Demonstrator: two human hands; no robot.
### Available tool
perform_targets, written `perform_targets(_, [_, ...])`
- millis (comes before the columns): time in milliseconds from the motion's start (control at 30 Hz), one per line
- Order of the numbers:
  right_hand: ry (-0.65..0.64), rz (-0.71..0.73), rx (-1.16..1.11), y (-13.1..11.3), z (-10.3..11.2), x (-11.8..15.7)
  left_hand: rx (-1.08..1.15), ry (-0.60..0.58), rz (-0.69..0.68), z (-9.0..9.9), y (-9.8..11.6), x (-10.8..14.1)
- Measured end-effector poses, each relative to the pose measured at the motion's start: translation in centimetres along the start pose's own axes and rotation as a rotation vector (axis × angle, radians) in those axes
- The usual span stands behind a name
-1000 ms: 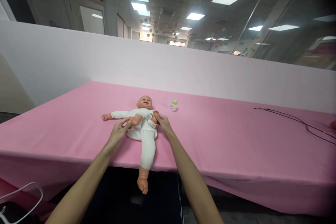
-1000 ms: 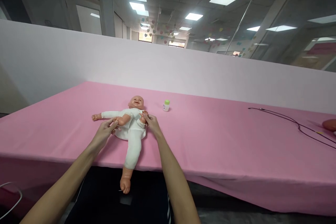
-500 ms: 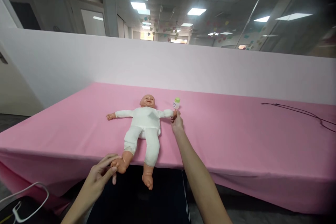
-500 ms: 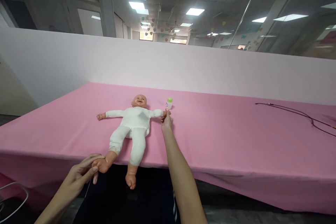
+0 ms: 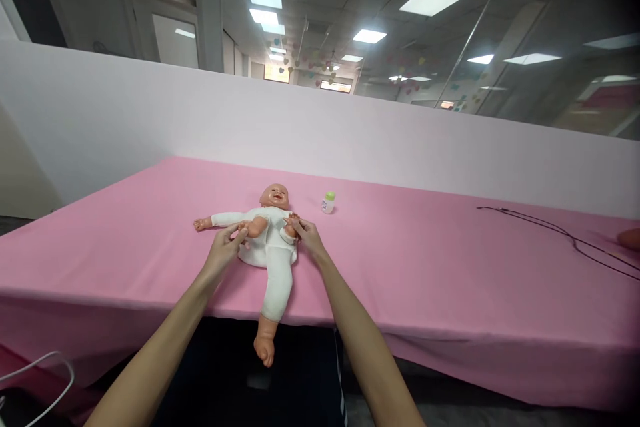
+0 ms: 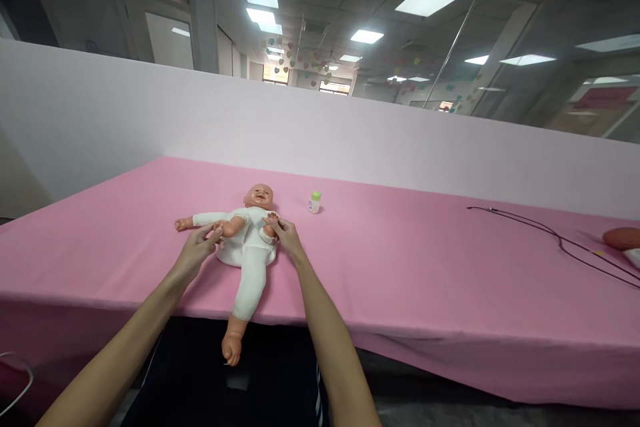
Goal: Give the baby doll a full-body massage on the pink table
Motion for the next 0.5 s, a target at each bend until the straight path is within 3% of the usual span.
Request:
perform_targets(100, [0.099, 0.014, -0.059, 0.6, 1.3, -0.5, -0.047, 0.007, 0.012, 1.4, -0.7, 3.0])
perform_targets(267, [0.615, -0.107, -0.242, 3.2, 6.4, -0.3, -0.116, 0.025, 0.127, 5.8, -4.7, 10.5])
perform_targets(333, [0.751, -0.189, -0.233, 4.1, 7.8, 0.3, -0.176, 0.037, 0.14, 7.1, -6.3, 12.6])
perform_targets(500, [0.832, -0.208, -0.2, 4.4, 9.0, 0.8, -0.225, 0.1, 0.13, 8.3, -7.7, 14.6])
Point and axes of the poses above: each hand's wrist, its own x-axis away from the middle knuckle, its own z-axis out of the back of the hand, y = z × x, the point moved 8 cm from there along -x, towards the middle knuckle, and after that the axes turned 13 degrees about z, right-handed, at the moved point
